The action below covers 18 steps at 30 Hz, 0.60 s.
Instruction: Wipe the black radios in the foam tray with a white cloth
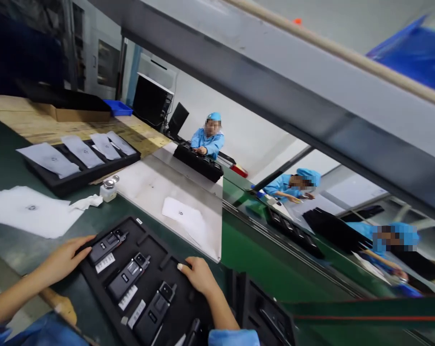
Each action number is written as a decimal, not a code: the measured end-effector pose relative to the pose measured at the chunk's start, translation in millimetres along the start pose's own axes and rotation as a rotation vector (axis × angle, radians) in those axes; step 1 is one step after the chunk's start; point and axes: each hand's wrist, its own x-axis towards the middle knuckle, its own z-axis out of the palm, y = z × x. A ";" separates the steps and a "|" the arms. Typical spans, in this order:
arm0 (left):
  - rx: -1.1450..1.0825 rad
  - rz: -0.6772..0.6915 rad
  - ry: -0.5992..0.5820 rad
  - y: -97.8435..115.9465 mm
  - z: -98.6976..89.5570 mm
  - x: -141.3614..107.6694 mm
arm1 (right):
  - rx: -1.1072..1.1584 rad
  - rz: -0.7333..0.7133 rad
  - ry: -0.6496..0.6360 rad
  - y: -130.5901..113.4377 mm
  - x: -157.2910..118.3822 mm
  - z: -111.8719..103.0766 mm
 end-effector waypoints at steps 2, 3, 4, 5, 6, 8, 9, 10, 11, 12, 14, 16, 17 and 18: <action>0.162 0.009 0.019 -11.9 -17.0 -5.7 | -0.036 -0.036 0.009 -10.8 25.0 16.6; 0.243 0.006 0.016 -15.9 -24.0 -7.6 | -0.054 -0.047 0.021 -15.8 35.1 24.0; 0.315 -0.001 0.012 -18.7 -29.9 -9.0 | -0.068 -0.053 0.041 -20.5 43.7 30.3; 0.371 -0.010 0.007 -20.5 -34.8 -9.9 | -0.078 -0.055 0.066 -24.7 50.6 35.3; 0.413 -0.019 -0.002 -21.3 -38.6 -10.7 | -0.084 -0.054 0.098 -28.3 55.7 38.6; 0.468 -0.037 -0.021 -20.2 -43.5 -11.9 | -0.077 -0.052 0.181 -33.3 60.5 40.9; 0.488 -0.044 -0.029 -18.4 -44.7 -12.6 | -0.066 -0.049 0.233 -34.2 59.6 40.5; 0.505 -0.049 -0.035 -15.7 -45.2 -13.3 | -0.052 -0.042 0.285 -34.0 56.4 39.9; 0.522 -0.051 -0.036 -12.2 -45.1 -14.1 | -0.039 -0.030 0.334 -32.6 50.5 39.9; 0.542 -0.054 -0.031 -8.1 -44.5 -14.8 | -0.021 -0.016 0.389 -30.4 41.9 41.4; 0.587 -0.060 -0.017 1.5 -42.6 -15.8 | 0.039 0.009 0.521 -24.7 17.8 51.4; 0.639 -0.070 -0.022 10.9 -41.0 -15.9 | 0.122 0.008 0.659 -20.4 -11.6 71.9; 0.663 -0.078 -0.035 15.0 -40.7 -15.5 | 0.152 0.000 0.702 -19.8 -26.1 84.8; 0.682 -0.085 -0.051 18.4 -40.9 -15.1 | 0.168 -0.016 0.728 -20.5 -39.2 98.3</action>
